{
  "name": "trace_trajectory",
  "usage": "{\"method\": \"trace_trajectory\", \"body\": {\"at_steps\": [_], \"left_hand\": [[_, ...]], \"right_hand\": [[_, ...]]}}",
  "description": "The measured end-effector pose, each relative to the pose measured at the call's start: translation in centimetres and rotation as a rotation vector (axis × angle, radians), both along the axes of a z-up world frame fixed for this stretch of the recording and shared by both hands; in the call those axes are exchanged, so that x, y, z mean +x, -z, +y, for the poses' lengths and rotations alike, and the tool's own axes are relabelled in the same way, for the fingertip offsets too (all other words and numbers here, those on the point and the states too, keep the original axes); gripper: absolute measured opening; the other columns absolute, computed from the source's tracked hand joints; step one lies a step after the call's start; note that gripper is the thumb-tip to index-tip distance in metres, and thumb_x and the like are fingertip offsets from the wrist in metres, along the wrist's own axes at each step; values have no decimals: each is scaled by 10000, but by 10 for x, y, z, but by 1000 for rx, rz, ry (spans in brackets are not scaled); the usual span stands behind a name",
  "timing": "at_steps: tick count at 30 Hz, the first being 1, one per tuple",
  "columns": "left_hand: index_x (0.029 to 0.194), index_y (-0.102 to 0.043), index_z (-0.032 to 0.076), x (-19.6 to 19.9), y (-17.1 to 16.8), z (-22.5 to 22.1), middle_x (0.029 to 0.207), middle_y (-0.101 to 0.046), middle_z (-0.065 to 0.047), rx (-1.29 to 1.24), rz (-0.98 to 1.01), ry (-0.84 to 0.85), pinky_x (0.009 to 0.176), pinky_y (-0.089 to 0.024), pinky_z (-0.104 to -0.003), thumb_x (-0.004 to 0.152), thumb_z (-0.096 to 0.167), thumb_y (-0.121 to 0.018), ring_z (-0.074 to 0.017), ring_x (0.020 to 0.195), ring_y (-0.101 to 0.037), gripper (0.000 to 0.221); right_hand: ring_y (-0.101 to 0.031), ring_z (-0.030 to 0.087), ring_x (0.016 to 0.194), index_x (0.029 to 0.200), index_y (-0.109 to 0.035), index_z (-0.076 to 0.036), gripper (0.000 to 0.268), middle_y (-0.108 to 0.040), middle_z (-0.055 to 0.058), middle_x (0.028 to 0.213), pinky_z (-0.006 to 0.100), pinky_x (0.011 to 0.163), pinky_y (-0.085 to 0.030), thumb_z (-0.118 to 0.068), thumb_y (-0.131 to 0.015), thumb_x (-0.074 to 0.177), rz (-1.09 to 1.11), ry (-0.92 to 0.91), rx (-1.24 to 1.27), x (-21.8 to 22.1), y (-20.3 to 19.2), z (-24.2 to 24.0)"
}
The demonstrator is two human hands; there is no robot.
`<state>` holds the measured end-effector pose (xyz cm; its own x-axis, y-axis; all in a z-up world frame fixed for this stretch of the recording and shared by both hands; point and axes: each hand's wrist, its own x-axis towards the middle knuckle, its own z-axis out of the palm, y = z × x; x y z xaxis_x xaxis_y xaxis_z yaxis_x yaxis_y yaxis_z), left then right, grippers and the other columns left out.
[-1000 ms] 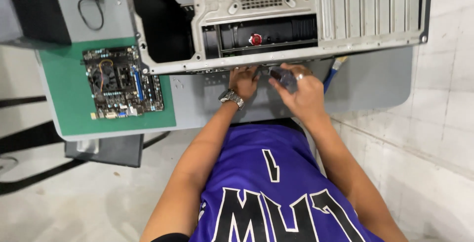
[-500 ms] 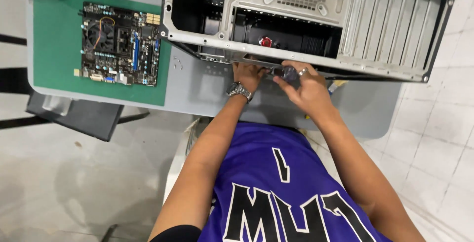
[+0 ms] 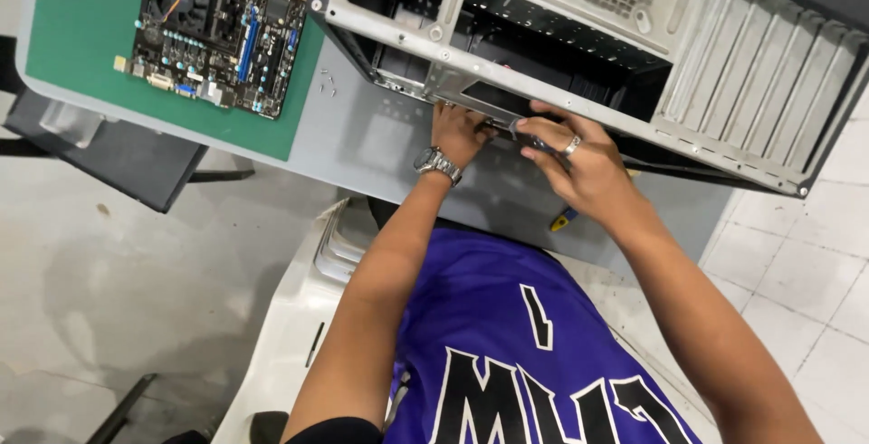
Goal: The person is using a manual screwdriver to remove screws from a computer case to disassemble it on a repair bench.
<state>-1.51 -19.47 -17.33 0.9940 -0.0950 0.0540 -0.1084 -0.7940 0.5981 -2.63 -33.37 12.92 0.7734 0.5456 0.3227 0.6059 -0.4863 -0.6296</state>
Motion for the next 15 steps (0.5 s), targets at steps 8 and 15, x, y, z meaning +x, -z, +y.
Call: {"method": "trace_trajectory", "body": {"at_steps": [8, 15], "left_hand": [[867, -749, 326, -7, -30, -1, 899, -668, 2, -111, -12, -18, 1073, -252, -484, 730, 446, -710, -247, 1036, -557, 186], [770, -763, 253, -9, -22, -13, 735, -711, 1, -34, -53, -86, 1086, -226, -496, 744, 381, -700, -258, 915, -601, 145]], "right_hand": [[-625, 274, 733, 996, -742, -133, 234, -573, 180, 1099, 413, 701, -523, -11, -630, 830, 401, -130, 41, 15, -20, -15], [-607, 391, 875, 1220, -645, -80, 559, -516, 249, 1172, 428, 758, -519, -303, -789, 728, 318, 66, -94, 6, -33, -14]]}}
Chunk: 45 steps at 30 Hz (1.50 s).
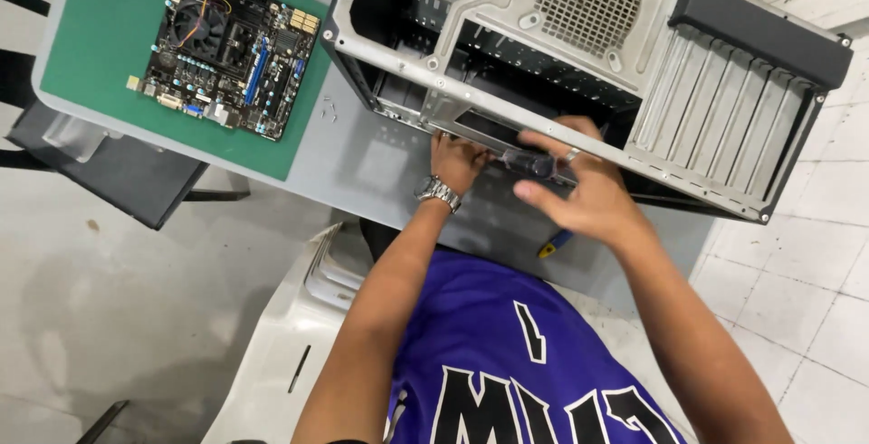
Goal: The person is using a manual screwdriver to remove screws from a computer case to disassemble it on a repair bench.
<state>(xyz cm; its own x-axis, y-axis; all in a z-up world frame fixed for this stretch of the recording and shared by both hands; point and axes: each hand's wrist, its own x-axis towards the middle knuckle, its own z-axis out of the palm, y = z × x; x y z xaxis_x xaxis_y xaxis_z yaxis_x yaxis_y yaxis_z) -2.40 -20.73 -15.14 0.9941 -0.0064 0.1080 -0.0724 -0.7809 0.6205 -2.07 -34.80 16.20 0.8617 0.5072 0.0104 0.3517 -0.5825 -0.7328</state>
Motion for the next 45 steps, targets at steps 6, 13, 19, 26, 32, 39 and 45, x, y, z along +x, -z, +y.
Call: {"method": "trace_trajectory", "body": {"at_steps": [6, 13, 19, 26, 32, 39, 45], "left_hand": [[788, -764, 261, 1, 5, -3, 735, -725, 24, -45, -24, -8, 1091, -236, -484, 725, 340, -728, -237, 899, -634, 107], [804, -768, 273, 3, -15, 3, 760, -732, 3, -49, 7, 50, 1086, -205, -526, 744, 359, -712, -258, 919, -623, 119], [791, -760, 283, -2, 4, -2, 737, -721, 53, -22, -107, 12, 1079, -241, -502, 722, 346, -748, -200, 888, -630, 94], [1024, -714, 223, -16, -65, 6, 984, -715, -1, 148, 68, 100, 1123, -254, -463, 768, 311, -742, -213, 1093, -590, 271], [1121, -672, 103, -62, -196, 22, 1022, -650, -79, -198, -365, 3, 851, -511, -400, 797, 202, -725, -277, 966, -646, 342], [1292, -588, 33, -41, -263, 16, 1266, -614, -160, -371, -470, 281, 1023, -495, -381, 943, 92, -586, -326, 1191, -592, 355], [769, -595, 143, -30, -268, 12, 755, -588, 13, -194, -482, 120, 587, -539, -273, 750, 452, -785, -195, 635, -642, 363]], "right_hand": [[-681, 184, 970, 1096, -686, -47, 376, -717, 93, 1047, 272, 860, -523, -142, -847, 769, -61, 280, 221, -21, 37, -2], [-560, 285, 1165, 1101, -706, -51, 236, -606, 145, 1128, 380, 984, -449, -129, -708, 879, -115, 93, 394, -13, 32, -6], [-568, 227, 1007, 1184, -699, -91, 270, -613, 100, 1058, 314, 833, -512, -135, -577, 948, -132, 207, 295, -30, 37, 3], [-663, 223, 1006, 1087, -658, 0, 364, -703, 150, 1068, 339, 914, -503, -80, -810, 766, -26, 277, 464, -37, 30, 13], [-515, 246, 1176, 1156, -651, -13, 297, -532, 142, 1214, 380, 1040, -387, -168, -636, 904, 7, 139, 556, -20, 52, -11], [-522, 289, 1202, 1348, -474, 11, 389, -541, 201, 1315, 468, 1029, -389, -183, -448, 1012, 53, 240, 540, -42, 77, 0], [-497, 380, 1200, 1290, -468, -39, 788, -480, 193, 1252, 499, 1066, -361, -49, -828, 589, -128, 207, 420, -42, 93, -6]]}}
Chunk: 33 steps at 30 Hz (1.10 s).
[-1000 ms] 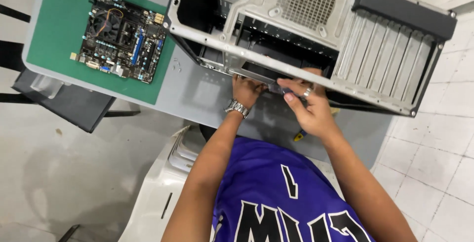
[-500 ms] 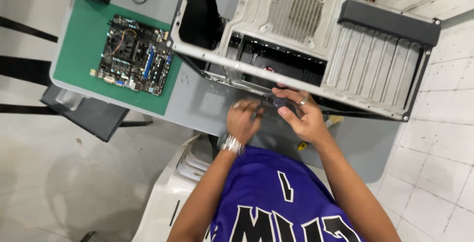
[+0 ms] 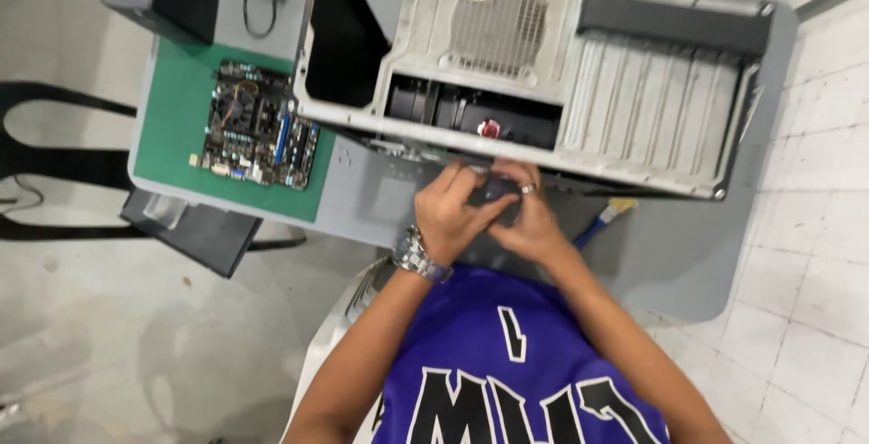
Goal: The person is using a manual screwdriver to remove screws from a computer case to disassemble it on a repair bench.
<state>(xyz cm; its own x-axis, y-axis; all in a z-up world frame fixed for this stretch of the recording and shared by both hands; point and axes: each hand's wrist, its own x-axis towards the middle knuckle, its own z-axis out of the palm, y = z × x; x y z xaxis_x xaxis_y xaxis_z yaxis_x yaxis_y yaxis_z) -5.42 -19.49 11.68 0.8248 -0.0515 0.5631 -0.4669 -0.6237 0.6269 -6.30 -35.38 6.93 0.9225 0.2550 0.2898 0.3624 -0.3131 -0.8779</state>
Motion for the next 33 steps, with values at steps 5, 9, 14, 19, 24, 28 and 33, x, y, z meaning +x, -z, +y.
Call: {"method": "trace_trajectory", "body": {"at_steps": [5, 9, 14, 19, 24, 28, 33], "left_hand": [[706, -468, 147, -9, -12, -14, 744, -533, -18, 60, -13, -114, 521, -498, -307, 734, 617, -702, -226, 574, -605, 526], [1126, -586, 18, -20, -38, -6, 1074, -632, -192, -171, 111, 119, 856, -507, -439, 884, 351, -659, -386, 1020, -636, 418], [1034, -698, 122, -7, -34, -4, 985, -681, -45, -137, 125, 87, 777, -547, -325, 868, 223, -683, -249, 924, -686, 195], [761, -566, 145, -12, -21, -4, 833, -604, -22, -121, 110, -51, 551, -533, -326, 792, 491, -736, -260, 657, -660, 387], [1096, -609, 82, -15, -36, -6, 1111, -607, -133, -282, 165, 121, 921, -490, -430, 856, 377, -691, -344, 1114, -608, 389], [1068, -684, 28, -7, -39, -5, 1162, -650, -187, -176, 193, 253, 970, -485, -437, 895, 67, -596, -374, 1152, -595, 198], [883, -689, 170, -5, -23, 3, 786, -665, 10, -77, 114, 23, 654, -552, -282, 782, 442, -763, -194, 721, -684, 299]], "right_hand": [[-649, 283, 995, 1178, -472, 14, 617, -610, 128, 996, 409, 971, -470, 38, -821, 670, -29, 211, 204, -6, 38, -1], [-622, 326, 1079, 1307, -379, 25, 638, -621, 201, 1131, 464, 991, -456, 72, -687, 750, 0, 125, 251, -11, 17, -1], [-597, 388, 1116, 1324, -422, 42, 671, -614, 249, 1180, 497, 967, -465, 85, -668, 701, 58, 60, 30, 3, -21, 4], [-582, 305, 1104, 1233, -540, -42, 672, -595, 119, 1134, 411, 1001, -441, -63, -821, 623, 13, 77, -2, 1, 12, 1], [-628, 305, 1051, 1312, -432, -18, 669, -645, 170, 1138, 437, 961, -467, 24, -730, 714, 139, 93, 94, 1, 5, 6], [-598, 421, 1068, 1377, -323, 6, 765, -607, 258, 1171, 547, 894, -478, -11, -688, 705, 209, 8, -98, 9, 8, -7], [-585, 369, 1087, 1368, -453, -42, 865, -599, 181, 1151, 477, 980, -441, -32, -803, 577, 119, 48, -118, 3, -7, 2]]}}
